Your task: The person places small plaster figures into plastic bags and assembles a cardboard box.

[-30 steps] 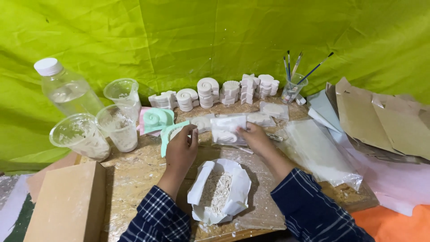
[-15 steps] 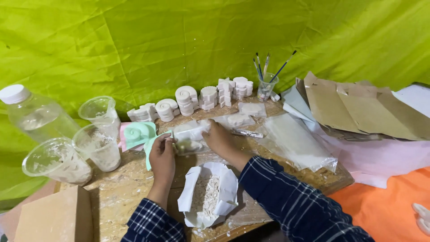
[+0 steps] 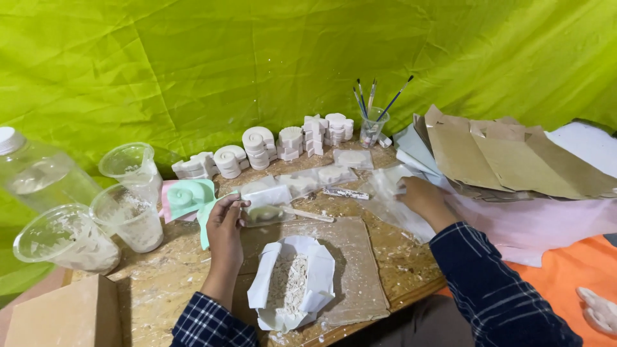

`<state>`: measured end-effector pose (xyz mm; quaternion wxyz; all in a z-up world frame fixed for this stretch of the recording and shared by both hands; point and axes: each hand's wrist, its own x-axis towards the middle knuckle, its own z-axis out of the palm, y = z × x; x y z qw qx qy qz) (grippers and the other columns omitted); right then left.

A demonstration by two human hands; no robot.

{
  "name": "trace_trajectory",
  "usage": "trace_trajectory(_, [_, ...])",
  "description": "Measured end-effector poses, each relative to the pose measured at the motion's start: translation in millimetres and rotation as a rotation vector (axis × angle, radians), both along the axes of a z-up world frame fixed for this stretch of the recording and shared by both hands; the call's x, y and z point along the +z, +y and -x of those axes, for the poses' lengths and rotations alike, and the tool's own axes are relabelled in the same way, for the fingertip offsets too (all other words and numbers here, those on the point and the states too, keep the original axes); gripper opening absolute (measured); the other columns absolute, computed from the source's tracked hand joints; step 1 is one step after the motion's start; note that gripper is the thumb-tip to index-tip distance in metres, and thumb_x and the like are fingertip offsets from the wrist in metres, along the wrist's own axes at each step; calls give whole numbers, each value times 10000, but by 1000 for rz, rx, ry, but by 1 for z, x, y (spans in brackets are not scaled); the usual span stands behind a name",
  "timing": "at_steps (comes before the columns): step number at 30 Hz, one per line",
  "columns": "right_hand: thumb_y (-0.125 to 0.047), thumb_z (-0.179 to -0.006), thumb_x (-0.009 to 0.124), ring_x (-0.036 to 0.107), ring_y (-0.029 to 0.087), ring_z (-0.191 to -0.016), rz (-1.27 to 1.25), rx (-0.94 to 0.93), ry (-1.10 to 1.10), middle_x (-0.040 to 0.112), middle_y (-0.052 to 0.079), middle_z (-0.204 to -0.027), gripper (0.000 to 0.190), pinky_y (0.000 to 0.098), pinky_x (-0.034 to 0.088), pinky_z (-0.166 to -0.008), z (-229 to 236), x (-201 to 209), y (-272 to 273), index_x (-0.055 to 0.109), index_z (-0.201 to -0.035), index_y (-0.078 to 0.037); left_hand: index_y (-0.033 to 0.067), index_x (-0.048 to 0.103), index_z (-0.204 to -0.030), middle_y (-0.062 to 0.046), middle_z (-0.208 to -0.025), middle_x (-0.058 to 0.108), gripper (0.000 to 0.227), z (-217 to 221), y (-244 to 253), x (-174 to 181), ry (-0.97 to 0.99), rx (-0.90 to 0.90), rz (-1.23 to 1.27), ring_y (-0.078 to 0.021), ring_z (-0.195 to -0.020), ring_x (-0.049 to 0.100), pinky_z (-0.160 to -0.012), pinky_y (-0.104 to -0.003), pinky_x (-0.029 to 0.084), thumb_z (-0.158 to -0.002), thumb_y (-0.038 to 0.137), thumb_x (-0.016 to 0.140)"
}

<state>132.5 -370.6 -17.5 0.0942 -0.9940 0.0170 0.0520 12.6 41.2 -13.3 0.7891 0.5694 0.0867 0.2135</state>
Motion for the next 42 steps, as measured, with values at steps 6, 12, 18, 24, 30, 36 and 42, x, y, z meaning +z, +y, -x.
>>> trace_trajectory(6, [-229,-1005,559,730,397,-1061,-47,-76,-139,784,206,-1036,288,535,564,-893,-66,-96,-41,786,-1162,-149,-15,625,-1209,-153,-948,678,238,5,-3,6,-16,-24,-13,-128,-675,523,-643,-260,429,-1000,53,535])
trace_trajectory(12, [-331,-1068,494,748,326,-985,13,-51,-361,763,142,-1000,326,476,602,-824,5,7,3,754,-1210,-195,4,608,-1229,-140,-994,680,269,-6,1,-11,-42,-115,107,-120,-740,576,-680,-244,454,-980,54,519])
trace_trajectory(18, [-208,-1011,635,716,226,-824,63,256,-792,665,29,-831,130,350,589,-732,70,91,96,736,-1049,-136,-36,496,-1447,-250,-1370,614,553,-2,-6,-4,92,-487,339,-325,-1217,648,-1040,-408,508,-1020,315,480])
trace_trajectory(24, [-229,-976,607,700,242,-773,-219,539,-503,632,31,-766,116,382,580,-724,91,87,192,703,-956,-165,-93,479,-1455,-343,-1418,547,789,-17,-2,-39,327,-677,524,-385,-1279,600,-1023,-363,525,-1034,563,356])
trace_trajectory(30, [-153,-918,617,742,297,-765,-78,807,-366,689,99,-760,130,431,611,-683,87,36,273,714,-861,-86,-47,565,-1330,-307,-1231,651,957,-3,-7,0,337,-637,519,-442,-1083,679,-885,-541,579,-856,781,489])
trace_trajectory(36, [-159,-997,490,709,454,-1021,-391,683,34,723,296,-1032,332,549,566,-890,95,96,255,691,-1187,25,-52,629,-1210,-282,-1135,695,493,-60,27,-101,466,-557,514,-439,-1015,715,-878,-614,574,-971,378,594])
trace_trajectory(42, [-290,-992,612,642,314,-1197,-550,416,-95,595,176,-1307,512,405,571,-952,58,68,210,515,-1468,-126,20,582,-1365,-232,-1172,679,561,-39,16,-54,492,-482,394,-404,-1051,705,-933,-542,562,-944,385,642])
